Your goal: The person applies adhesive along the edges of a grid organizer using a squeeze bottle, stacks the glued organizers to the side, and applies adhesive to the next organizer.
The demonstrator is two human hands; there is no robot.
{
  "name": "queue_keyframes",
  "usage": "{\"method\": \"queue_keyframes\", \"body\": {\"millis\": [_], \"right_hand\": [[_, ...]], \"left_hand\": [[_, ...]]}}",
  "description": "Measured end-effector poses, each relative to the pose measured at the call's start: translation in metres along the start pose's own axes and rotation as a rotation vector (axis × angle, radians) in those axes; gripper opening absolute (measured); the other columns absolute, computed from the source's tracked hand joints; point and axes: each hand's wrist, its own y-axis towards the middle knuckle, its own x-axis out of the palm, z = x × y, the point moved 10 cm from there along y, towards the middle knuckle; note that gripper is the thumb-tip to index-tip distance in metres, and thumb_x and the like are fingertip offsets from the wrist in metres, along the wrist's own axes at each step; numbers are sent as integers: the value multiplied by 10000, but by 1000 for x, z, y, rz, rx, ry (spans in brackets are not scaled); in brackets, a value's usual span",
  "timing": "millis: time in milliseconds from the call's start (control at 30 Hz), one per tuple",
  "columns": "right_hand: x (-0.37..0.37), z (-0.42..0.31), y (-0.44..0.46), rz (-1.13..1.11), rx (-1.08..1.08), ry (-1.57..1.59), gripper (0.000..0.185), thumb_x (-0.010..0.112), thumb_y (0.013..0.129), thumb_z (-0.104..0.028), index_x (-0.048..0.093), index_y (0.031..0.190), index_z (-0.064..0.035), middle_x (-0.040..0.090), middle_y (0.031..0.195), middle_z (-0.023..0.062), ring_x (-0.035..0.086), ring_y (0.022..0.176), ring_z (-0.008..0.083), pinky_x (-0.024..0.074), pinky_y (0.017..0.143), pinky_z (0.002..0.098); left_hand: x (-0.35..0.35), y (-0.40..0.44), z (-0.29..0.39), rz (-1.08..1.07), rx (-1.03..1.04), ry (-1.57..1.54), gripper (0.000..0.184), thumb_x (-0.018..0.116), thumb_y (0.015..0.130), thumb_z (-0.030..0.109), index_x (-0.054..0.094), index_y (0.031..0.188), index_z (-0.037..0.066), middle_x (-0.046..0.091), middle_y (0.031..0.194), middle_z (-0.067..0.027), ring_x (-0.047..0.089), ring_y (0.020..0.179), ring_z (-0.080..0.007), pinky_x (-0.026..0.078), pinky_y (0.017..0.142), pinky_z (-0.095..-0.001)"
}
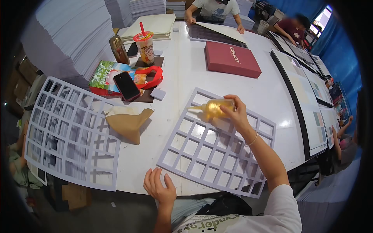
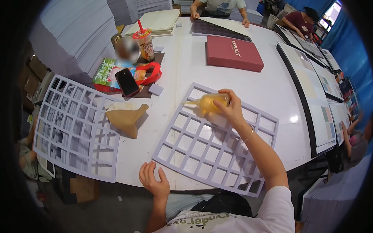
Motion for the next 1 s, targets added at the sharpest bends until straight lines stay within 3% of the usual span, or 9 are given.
{"method": "queue_keyframes", "body": {"millis": [100, 233, 300, 400, 500, 633, 833, 1000], "right_hand": [[22, -9, -31, -75, -38, -13, 381, 744, 810, -119, 575, 1134, -9, 614, 1042, 88, 585, 998, 168, 505, 832, 283], [64, -18, -81, -260, 94, 17, 380, 750, 822, -128, 579, 1150, -36, 615, 1097, 102, 582, 1040, 174, 490, 891, 314], [82, -29, -103, -318, -66, -63, 384, 748, 824, -118, 578, 1160, -41, 612, 1094, 85, 582, 1037, 166, 507, 855, 303], [87, -18, -117, -375, 229, 180, 385, 749, 822, -104, 580, 1164, -57, 613, 1083, 65, 582, 1037, 165, 520, 836, 303], [17, -7, -86, -55, 245, 291, 393, 748, 822, -96, 576, 1174, -60, 619, 1066, 69, 601, 1009, 171, 545, 818, 303], [-87, -4, -43, 225, 138, 170, 413, 735, 834, -95, 550, 1198, -29, 611, 1055, 101, 637, 940, 182, 593, 761, 306], [-122, 5, -12, 247, 46, 0, 422, 736, 836, -108, 543, 1201, -22, 610, 1043, 113, 641, 908, 188, 608, 709, 325], [-106, 6, -31, 141, 122, 5, 389, 748, 814, -105, 576, 1153, -25, 616, 1016, 84, 619, 924, 161, 553, 775, 273]], "left_hand": [[-5, 1, 1, 43, 10, -22, 279, 600, 845, 54, 600, 1102, -53, 620, 1121, -196, 528, 1137, -387, 393, 955, -487], [-14, -7, -3, 150, 34, -125, 339, 569, 869, 36, 534, 1189, -70, 576, 1199, -226, 514, 1146, -397, 411, 939, -478], [-16, -12, -5, 181, 41, -113, 356, 560, 884, 38, 505, 1219, -67, 563, 1225, -224, 506, 1158, -391, 416, 933, -470], [-18, -14, -7, 194, 39, -111, 359, 551, 899, 42, 484, 1235, -64, 553, 1245, -222, 498, 1169, -386, 422, 916, -460], [-19, -13, -3, 201, 60, -102, 348, 545, 904, 38, 482, 1232, -60, 554, 1250, -217, 495, 1172, -384, 428, 892, -448], [-17, -16, -4, 191, 61, -111, 344, 539, 905, 28, 482, 1233, -58, 557, 1249, -212, 491, 1177, -383, 432, 876, -440], [-17, -15, -4, 184, 52, -116, 349, 539, 889, -1, 480, 1228, -62, 556, 1241, -210, 491, 1178, -377, 451, 873, -424], [-16, -14, -2, 184, 62, -112, 339, 539, 886, -5, 491, 1216, -68, 553, 1222, -211, 494, 1176, -369, 467, 869, -419]]}}
